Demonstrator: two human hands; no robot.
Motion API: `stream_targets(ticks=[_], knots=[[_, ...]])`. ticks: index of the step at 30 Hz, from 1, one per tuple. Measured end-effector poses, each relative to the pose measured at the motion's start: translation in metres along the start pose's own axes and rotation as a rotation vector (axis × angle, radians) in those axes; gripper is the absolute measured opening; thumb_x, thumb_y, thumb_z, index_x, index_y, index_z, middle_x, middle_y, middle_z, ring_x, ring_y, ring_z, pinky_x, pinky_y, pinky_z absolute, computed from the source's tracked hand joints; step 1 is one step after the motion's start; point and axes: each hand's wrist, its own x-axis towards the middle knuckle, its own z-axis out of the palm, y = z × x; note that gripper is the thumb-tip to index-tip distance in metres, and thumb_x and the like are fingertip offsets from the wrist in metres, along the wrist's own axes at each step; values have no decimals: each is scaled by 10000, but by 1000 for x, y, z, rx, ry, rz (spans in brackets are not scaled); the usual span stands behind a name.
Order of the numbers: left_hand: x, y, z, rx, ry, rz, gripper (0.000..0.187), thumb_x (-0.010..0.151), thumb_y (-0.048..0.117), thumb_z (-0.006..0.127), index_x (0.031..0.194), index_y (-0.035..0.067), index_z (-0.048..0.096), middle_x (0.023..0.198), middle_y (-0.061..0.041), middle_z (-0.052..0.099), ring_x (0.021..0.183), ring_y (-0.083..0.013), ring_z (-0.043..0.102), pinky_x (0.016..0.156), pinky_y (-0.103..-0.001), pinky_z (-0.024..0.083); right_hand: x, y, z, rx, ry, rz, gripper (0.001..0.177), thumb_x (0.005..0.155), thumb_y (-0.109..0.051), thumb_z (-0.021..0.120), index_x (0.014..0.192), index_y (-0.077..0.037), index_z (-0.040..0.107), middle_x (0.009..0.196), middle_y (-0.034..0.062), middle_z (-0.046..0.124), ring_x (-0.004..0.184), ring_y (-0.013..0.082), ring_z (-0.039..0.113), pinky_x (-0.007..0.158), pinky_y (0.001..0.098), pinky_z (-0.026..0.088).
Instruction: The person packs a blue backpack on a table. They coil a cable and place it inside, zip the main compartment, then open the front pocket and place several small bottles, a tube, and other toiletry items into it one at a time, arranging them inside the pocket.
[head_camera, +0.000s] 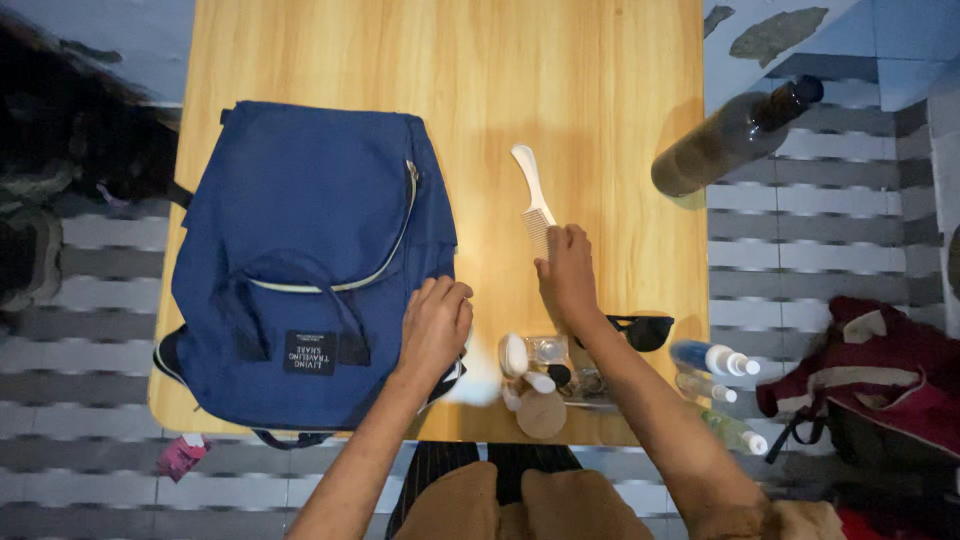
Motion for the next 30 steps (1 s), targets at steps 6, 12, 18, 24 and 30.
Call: stream_targets(ticks=[6, 12, 18, 24, 30], knots=[[-30, 3, -18, -16, 78, 34, 134, 854, 32, 669, 983, 45, 702, 952, -89, 653, 932, -293, 610, 804, -431, 472, 1, 27, 20, 114, 48, 209, 621, 849, 38, 597, 1449, 2, 445, 1313, 292, 559, 1207, 456, 531, 1037, 493, 433], [-75, -13, -61, 0, 110, 84, 220, 842, 87, 714, 1055, 41, 679, 1025, -92, 634, 991, -301, 612, 850, -430, 471, -10, 39, 0, 148, 172, 96, 382, 939, 32, 531, 1308, -18, 613, 1235, 217, 654, 1107, 382, 653, 979, 437, 517], [-115, -64, -111, 35, -115, 265, 681, 760, 379, 807, 1292, 20, 579, 1293, -196, 565, 1223, -380, 534, 1032, -509, 403, -44, -42, -45, 512, 216, 235, 308, 960, 8, 507, 1230, -19, 651, 1059, 86, 662, 889, 162, 617, 789, 280, 517], [-145, -135, -163, 265, -306, 298, 890, 704, 444, 838, 1428, 71, 478, 1405, -194, 484, 1311, -390, 463, 1080, -540, 360, -96, -138, -38, 805, 215, 267, 317, 917, 44, 529, 1185, -16, 687, 1065, 26, 699, 941, 89, 628, 831, 229, 499], [-150, -194, -222, 408, -359, 510, 706, 599, 254, 856, 1240, 81, 615, 1293, -134, 590, 1209, -321, 557, 1001, -501, 445, -162, -204, -2, 911, 144, 293, 271, 919, 33, 540, 1141, -5, 691, 1082, 31, 708, 975, 101, 646, 856, 231, 504]])
